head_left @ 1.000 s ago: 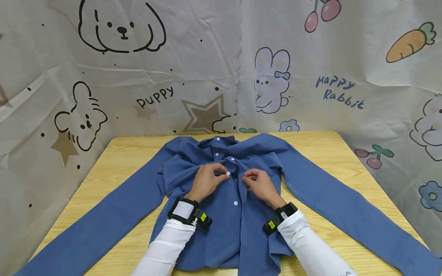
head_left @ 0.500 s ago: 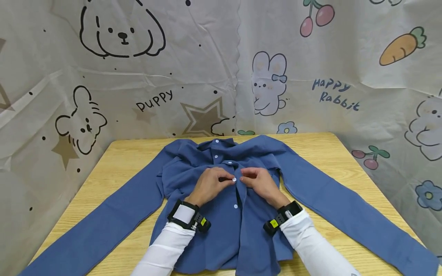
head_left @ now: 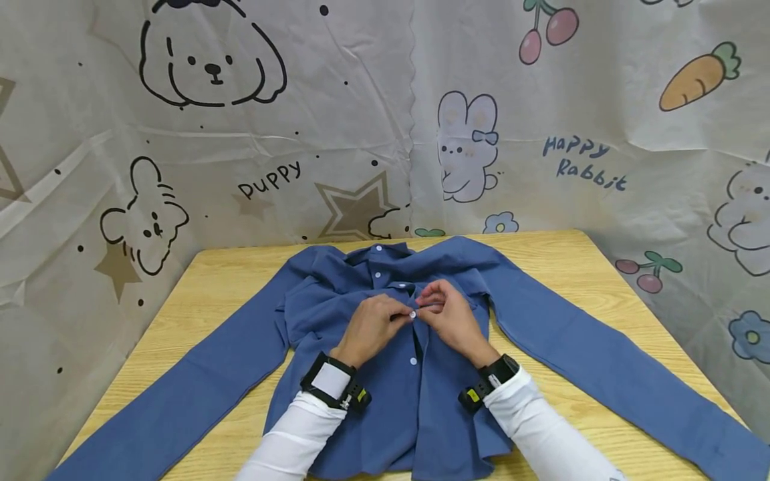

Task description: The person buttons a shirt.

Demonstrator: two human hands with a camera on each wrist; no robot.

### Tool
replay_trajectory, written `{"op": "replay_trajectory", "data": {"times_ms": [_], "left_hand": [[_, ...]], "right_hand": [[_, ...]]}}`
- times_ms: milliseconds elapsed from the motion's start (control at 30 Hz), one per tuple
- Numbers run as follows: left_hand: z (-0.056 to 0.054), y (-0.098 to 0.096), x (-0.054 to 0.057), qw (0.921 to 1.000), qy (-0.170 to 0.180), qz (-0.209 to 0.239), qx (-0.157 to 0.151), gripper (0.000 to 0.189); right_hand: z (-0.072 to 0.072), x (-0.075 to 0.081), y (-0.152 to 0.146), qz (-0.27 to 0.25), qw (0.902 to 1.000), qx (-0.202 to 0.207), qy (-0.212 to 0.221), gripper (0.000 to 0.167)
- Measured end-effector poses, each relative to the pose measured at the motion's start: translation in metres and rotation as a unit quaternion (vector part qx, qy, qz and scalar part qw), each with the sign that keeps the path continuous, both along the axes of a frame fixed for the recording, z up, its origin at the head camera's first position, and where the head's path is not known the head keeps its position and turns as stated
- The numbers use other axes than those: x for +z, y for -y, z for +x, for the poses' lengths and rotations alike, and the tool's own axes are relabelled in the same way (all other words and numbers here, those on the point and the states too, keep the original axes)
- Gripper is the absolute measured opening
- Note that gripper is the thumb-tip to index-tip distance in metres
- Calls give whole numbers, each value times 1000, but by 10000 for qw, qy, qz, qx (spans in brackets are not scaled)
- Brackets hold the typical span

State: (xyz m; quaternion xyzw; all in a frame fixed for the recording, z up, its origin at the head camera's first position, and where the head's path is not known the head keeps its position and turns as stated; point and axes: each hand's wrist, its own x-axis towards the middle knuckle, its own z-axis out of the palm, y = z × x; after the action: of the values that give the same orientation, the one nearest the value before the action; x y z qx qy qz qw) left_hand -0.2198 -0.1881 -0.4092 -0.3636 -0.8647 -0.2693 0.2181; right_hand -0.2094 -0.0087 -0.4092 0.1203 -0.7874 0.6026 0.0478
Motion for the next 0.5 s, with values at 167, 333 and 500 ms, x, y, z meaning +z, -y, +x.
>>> {"op": "replay_trajectory", "data": {"times_ms": [167, 333, 500], "left_hand": [[0, -1, 1, 9992, 41, -336, 223, 5], [1, -2, -1, 9980, -10, -478, 417, 5], [5, -6, 1, 9975, -165, -437, 533, 2]], "right_hand": [[2, -4, 5, 566, 9953, -144, -770, 24], [5, -8, 7, 766, 9925, -232, -922, 20], [6, -8, 7, 871, 9918, -309, -881, 16]]}}
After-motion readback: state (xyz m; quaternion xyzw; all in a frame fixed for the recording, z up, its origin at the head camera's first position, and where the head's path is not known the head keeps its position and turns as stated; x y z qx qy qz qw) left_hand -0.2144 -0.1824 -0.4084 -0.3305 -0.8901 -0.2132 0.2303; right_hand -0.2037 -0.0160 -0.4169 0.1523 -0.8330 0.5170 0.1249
